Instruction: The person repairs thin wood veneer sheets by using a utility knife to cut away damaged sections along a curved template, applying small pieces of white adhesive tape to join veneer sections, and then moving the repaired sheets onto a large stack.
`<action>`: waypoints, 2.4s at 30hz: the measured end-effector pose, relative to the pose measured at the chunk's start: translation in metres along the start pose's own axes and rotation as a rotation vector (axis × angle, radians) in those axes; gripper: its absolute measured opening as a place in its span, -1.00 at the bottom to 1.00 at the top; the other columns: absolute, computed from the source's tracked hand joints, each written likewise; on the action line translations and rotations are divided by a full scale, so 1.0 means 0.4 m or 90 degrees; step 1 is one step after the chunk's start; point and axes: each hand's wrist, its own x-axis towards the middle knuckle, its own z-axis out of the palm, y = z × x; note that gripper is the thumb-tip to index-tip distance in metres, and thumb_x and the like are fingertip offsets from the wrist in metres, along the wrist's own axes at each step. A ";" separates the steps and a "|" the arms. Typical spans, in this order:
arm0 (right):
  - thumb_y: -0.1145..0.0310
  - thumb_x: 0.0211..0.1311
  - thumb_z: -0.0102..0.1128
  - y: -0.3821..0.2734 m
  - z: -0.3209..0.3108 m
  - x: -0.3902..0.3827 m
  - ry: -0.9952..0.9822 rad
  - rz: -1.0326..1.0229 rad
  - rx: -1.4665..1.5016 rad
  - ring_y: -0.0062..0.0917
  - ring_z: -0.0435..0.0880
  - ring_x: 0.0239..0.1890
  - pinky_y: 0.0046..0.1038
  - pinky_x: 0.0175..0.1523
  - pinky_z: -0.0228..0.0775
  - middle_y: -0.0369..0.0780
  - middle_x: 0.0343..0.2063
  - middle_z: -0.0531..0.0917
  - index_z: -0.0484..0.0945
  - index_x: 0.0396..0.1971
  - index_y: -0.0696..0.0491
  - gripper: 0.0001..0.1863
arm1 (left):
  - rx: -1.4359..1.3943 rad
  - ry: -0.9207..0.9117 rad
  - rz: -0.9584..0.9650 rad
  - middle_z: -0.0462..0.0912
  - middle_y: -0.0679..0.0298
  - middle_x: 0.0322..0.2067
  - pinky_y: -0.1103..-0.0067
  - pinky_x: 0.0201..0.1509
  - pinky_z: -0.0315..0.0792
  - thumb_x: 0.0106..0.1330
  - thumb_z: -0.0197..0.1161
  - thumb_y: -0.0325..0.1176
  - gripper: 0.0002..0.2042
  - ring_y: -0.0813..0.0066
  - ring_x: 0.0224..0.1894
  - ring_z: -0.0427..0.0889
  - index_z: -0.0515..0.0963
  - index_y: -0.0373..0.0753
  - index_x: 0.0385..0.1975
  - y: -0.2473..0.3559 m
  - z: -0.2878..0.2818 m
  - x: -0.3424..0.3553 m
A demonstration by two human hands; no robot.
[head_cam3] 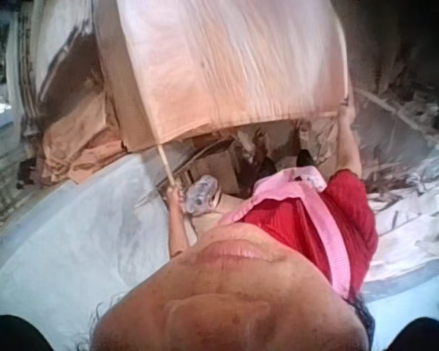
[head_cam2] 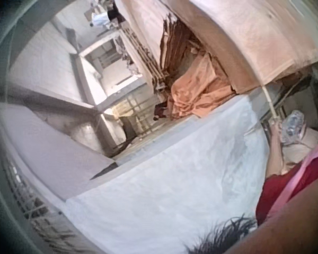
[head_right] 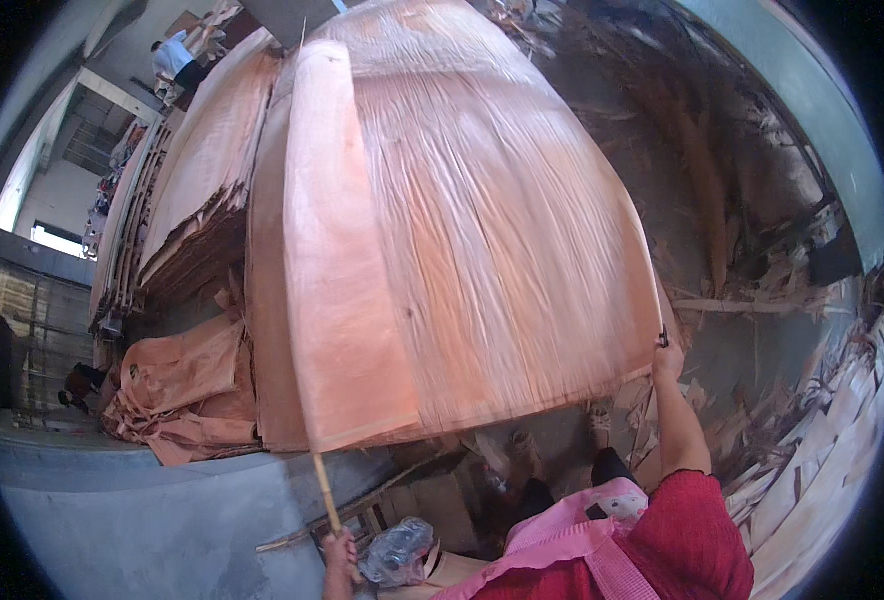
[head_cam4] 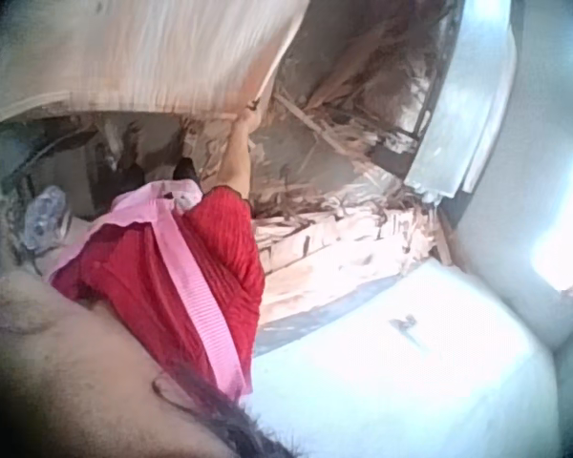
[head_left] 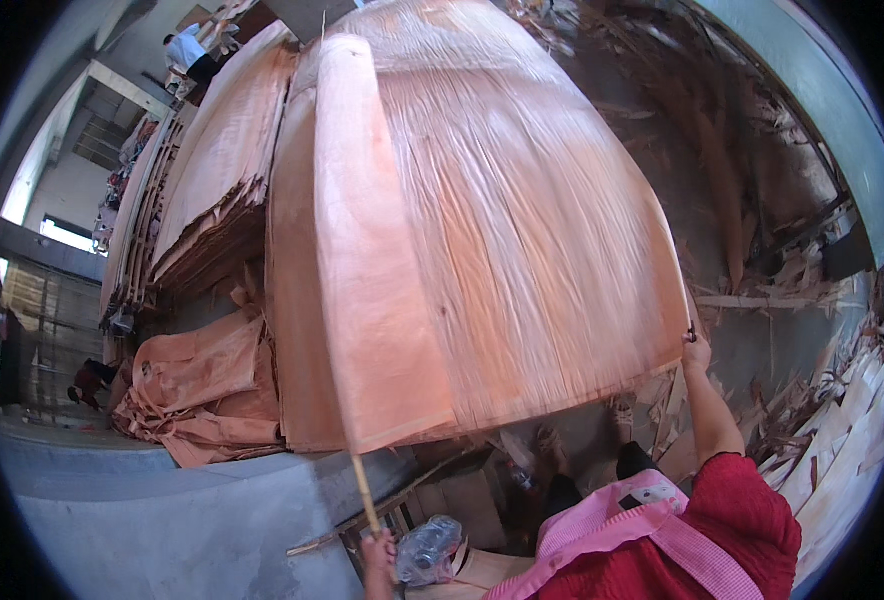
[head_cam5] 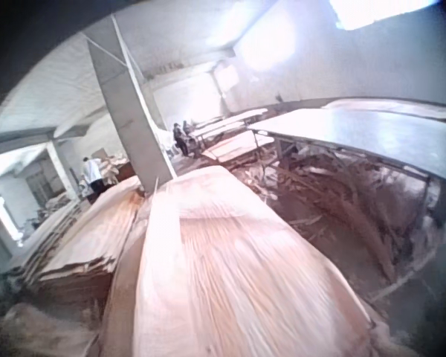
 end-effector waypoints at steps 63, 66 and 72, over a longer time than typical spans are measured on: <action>-0.04 -0.02 0.17 -1.013 -0.450 -0.657 -0.650 -0.193 0.313 -0.61 0.38 -0.67 -0.49 -0.62 0.25 -0.25 -0.61 0.48 0.45 -0.41 0.22 -0.47 | -0.102 -0.330 0.329 0.30 0.38 -0.81 0.63 -0.85 0.10 0.16 0.06 -0.31 -0.87 0.60 -0.87 0.23 0.38 -0.22 -0.41 0.474 0.530 -0.396; 0.07 -0.08 0.21 -0.981 -0.272 -0.596 -0.540 -0.234 0.451 -0.55 0.42 -0.70 -0.43 -0.64 0.23 -0.24 -0.72 0.46 0.48 -0.55 0.22 -0.57 | -0.021 -0.251 0.481 0.30 0.37 -0.80 0.61 -0.81 0.14 0.14 0.07 -0.35 -0.89 0.60 -0.84 0.25 0.35 -0.23 -0.43 0.487 0.633 -0.423; 0.49 -0.09 0.15 -0.947 -0.481 -0.474 -0.595 -0.147 0.714 -0.53 0.47 -0.70 -0.49 -0.66 0.26 -0.21 -0.71 0.49 0.47 -0.51 0.23 -0.87 | -0.029 -0.285 0.421 0.28 0.36 -0.81 0.59 -0.76 0.21 0.11 0.09 -0.39 -0.87 0.59 -0.80 0.30 0.29 -0.25 -0.49 0.528 0.764 -0.654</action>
